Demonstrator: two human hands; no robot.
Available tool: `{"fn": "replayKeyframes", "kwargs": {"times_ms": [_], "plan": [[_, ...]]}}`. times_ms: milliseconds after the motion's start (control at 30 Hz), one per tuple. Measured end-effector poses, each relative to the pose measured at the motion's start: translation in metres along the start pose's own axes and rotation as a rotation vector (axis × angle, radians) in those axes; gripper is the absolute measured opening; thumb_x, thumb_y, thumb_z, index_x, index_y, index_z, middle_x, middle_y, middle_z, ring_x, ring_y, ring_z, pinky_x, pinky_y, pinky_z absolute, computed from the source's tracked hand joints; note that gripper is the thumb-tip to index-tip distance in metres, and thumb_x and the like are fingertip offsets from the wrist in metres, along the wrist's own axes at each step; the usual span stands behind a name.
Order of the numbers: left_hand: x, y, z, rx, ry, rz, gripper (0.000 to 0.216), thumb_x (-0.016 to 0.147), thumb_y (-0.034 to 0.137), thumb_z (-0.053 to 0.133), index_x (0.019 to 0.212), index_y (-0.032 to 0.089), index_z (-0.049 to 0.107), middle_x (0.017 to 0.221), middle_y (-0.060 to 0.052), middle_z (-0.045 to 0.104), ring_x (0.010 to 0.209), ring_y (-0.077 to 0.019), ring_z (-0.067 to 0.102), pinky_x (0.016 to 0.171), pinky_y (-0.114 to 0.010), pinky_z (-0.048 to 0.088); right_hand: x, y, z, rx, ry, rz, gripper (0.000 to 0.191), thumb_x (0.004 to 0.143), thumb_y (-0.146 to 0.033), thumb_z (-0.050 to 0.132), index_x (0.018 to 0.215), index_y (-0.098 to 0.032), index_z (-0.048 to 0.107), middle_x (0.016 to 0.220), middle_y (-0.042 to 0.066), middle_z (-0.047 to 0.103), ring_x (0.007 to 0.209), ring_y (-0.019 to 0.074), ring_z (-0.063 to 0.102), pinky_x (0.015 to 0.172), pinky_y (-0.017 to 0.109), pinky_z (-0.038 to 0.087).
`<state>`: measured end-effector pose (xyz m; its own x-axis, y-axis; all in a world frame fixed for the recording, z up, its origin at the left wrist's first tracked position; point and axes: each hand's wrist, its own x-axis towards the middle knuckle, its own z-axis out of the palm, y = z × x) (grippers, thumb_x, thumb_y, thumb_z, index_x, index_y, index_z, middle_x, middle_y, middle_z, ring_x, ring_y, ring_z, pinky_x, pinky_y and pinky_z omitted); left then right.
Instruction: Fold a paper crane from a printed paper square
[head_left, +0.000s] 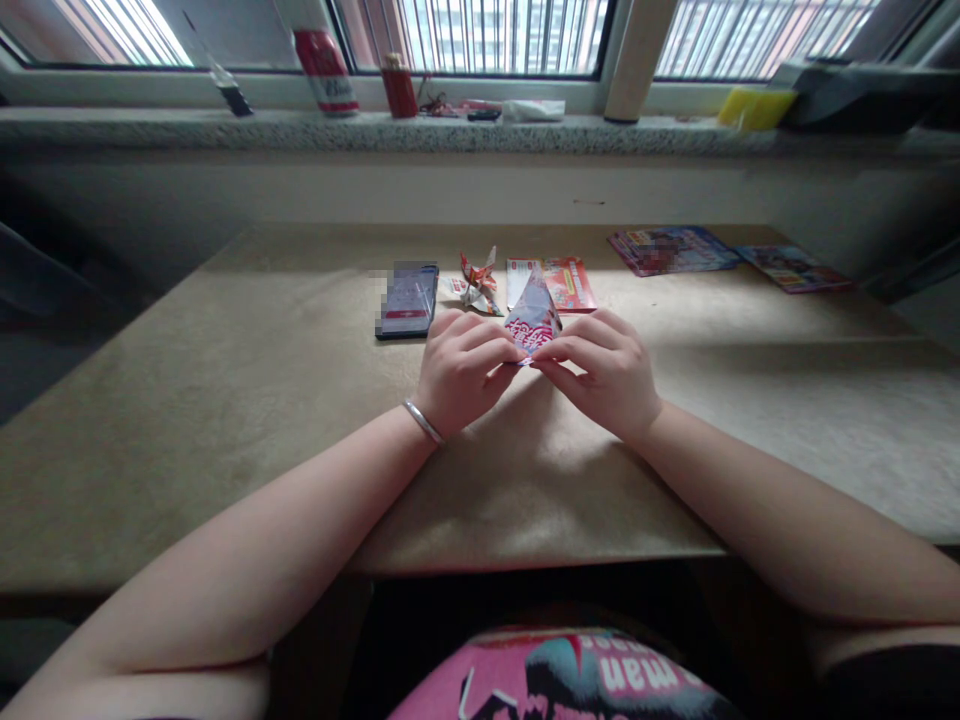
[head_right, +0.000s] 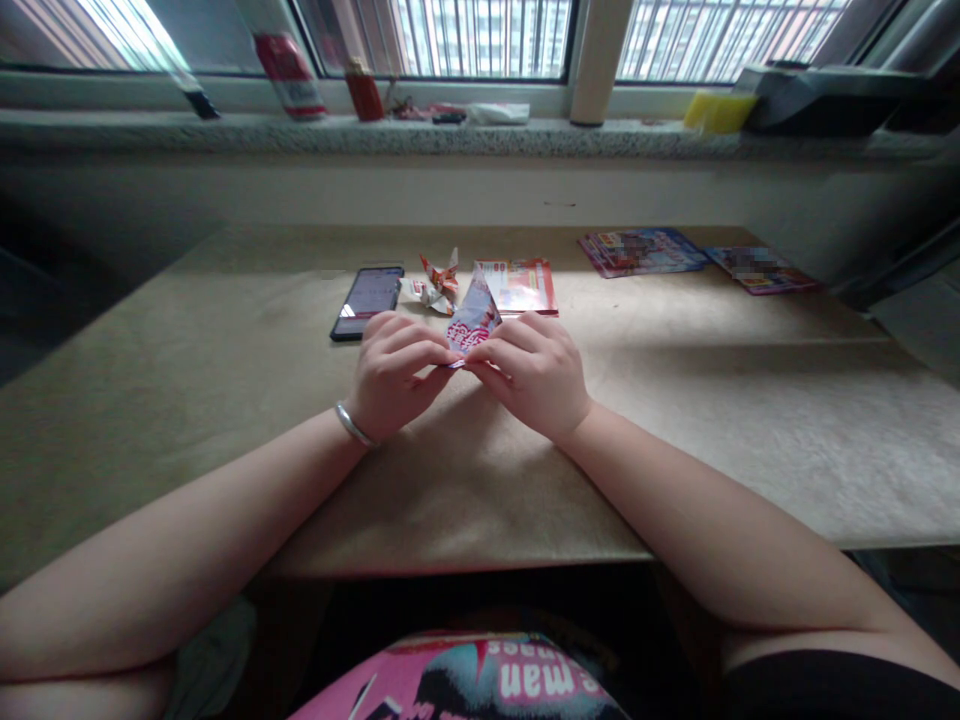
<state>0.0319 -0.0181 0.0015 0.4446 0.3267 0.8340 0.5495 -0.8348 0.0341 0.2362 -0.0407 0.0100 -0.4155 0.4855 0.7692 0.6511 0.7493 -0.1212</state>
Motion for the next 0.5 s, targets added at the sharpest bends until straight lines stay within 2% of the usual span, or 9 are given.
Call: {"fn": "replayKeyframes", "kwargs": {"times_ms": [500], "plan": [[-0.0028,-0.0027,0.0009,0.027,-0.003,-0.042,0.014,0.088,0.033,0.062,0.076,0.026,0.064,0.080,0.003,0.070,0.078,-0.0153,0.056,0.081,-0.035,0.039,0.0016,0.0034,0.0008,0.002,0.058,-0.002,0.004,0.085,-0.028,0.066,0.083,-0.025,0.069,0.076,0.001,0.065,0.077,0.0177,0.056,0.073,0.034,0.045]]}}
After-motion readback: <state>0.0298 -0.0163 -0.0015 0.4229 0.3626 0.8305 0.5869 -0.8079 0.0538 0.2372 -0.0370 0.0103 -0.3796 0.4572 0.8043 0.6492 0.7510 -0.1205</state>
